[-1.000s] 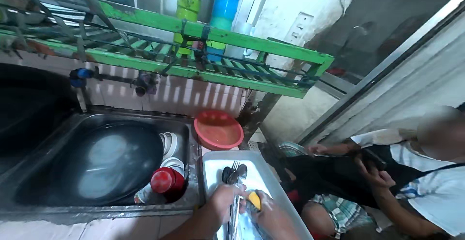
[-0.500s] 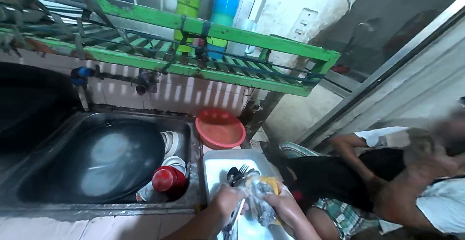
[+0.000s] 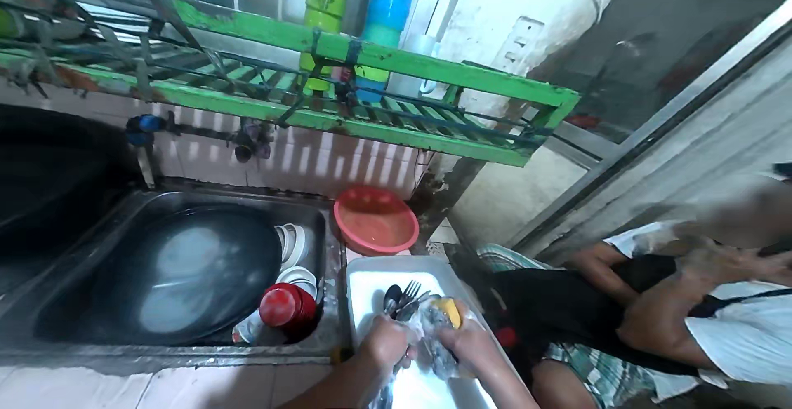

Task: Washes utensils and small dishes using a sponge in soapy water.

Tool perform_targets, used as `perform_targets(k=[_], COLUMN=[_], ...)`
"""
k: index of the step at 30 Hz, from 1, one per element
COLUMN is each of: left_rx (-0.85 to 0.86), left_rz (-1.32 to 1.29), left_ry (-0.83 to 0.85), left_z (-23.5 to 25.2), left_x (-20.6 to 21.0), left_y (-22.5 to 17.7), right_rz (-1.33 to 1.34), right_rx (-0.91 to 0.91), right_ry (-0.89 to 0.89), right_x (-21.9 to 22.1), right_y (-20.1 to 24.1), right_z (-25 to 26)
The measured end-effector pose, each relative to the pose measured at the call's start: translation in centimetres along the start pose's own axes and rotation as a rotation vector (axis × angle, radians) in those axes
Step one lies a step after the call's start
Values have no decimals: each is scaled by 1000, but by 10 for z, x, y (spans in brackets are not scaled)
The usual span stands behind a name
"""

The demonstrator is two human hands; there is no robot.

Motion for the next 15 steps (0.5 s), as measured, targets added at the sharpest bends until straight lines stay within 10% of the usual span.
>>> perform_targets(k=[6,15], left_rx=[11,-27], left_rz=[-92,-70], left_ry=[2,276], left_z=[-1,-10], left_x=[0,21], left_y=[-1,4], right_rz=[202,47], right_rx=[-37,-147], right_ry=[-394,-294], right_x=[-49,-73], right_y=[-5,1], right_z=[1,-8])
Point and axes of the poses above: each hand's wrist, its own z-axis towards the middle knuckle, its own x-axis out of the palm, y = z × x, the point moved 9 cm from there along z, towards the middle knuckle, and after that the axes turned 14 degrees about -z, right-handed, at the moved point
